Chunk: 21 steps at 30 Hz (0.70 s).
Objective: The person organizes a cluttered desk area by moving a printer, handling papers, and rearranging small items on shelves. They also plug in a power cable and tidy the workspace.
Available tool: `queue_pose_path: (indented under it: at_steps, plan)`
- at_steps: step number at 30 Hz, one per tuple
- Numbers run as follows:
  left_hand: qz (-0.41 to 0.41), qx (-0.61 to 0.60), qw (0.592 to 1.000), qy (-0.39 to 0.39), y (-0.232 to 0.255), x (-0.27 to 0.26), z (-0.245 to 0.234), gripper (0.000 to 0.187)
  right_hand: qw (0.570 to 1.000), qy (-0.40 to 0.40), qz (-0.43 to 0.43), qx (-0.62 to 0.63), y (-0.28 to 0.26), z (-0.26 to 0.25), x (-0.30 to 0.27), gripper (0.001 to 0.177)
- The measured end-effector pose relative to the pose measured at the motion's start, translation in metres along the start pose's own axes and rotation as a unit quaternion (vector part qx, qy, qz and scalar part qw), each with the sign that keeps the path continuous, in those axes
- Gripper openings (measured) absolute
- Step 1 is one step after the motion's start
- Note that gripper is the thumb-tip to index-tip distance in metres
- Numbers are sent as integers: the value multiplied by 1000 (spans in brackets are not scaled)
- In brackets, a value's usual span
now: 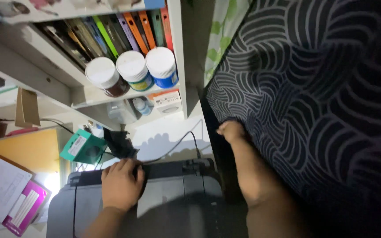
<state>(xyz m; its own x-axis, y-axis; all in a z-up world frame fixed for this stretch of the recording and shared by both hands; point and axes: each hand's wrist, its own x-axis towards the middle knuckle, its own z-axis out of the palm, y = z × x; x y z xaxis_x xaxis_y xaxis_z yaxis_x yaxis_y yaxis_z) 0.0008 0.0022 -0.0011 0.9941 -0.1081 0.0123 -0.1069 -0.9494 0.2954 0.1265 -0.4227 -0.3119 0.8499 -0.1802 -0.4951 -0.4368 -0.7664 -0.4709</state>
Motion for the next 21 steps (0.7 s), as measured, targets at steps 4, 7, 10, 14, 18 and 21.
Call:
queue_pose_path:
  at_steps: [4,7,10,14,18,21]
  plan:
    - [3,-4,1000,6,1,-2,0,18,990,58,-37,121,-17,-24,-39,26]
    - [6,-10,1000,3,0,-5,-1,18,937,84,-86,327,-33,-31,-52,20]
    - [6,-24,1000,9,3,-5,-4,19,965,181,-89,170,-49,-46,-62,22]
    - [7,-22,1000,5,4,-4,-5,18,846,32,-29,531,-72,-63,-80,18]
    - [-3,-11,1000,-1,5,-3,-6,19,962,214,-41,165,-89,-72,-91,20]
    - [-15,-5,1000,-7,6,-4,-6,19,899,117,-95,412,-98,-73,-89,21]
